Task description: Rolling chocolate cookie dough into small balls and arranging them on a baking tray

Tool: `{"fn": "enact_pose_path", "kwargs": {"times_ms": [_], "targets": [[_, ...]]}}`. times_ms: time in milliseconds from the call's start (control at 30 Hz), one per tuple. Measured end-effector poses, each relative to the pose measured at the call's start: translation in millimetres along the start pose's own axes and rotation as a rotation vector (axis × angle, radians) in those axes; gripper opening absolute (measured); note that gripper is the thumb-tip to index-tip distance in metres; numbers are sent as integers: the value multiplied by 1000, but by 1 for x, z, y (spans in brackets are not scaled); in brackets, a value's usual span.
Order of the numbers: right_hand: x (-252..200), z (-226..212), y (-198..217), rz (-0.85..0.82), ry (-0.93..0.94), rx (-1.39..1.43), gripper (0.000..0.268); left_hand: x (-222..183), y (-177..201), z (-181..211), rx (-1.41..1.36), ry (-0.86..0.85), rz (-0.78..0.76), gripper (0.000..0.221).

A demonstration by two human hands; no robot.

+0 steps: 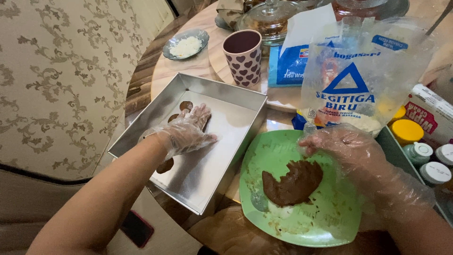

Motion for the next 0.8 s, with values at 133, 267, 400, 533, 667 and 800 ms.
{"fn": "enact_pose_path", "kwargs": {"times_ms": [133, 267, 400, 533, 667, 800], "targets": [[-3, 0, -2, 8, 25, 130, 21, 57, -37, -23, 232, -173, 152, 98], [-5, -4, -1, 1, 3, 71, 26, 64, -49, -29, 198, -178, 294, 101], [-11, -9, -1, 28, -7, 105, 22, 53, -39, -21, 325, -163, 229, 97], [-5, -2, -3, 14, -3, 123, 22, 13, -21, -5, 323, -147, 234, 91], [0, 4, -4, 27, 59, 146, 19, 30, -18, -9, 317, -168, 179, 89], [-2, 3, -3, 25, -20, 178, 19, -8, 14, -3, 90, -86, 150, 85]]}}
Point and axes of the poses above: each hand's wrist, its own x-axis towards the middle knuckle, its own y-axis out of the back of the hand, z = x × y, the point moved 1 cm from there along x, towards the middle knuckle, and after that the axes turned 7 degrees about z, right-handed, at the moved point
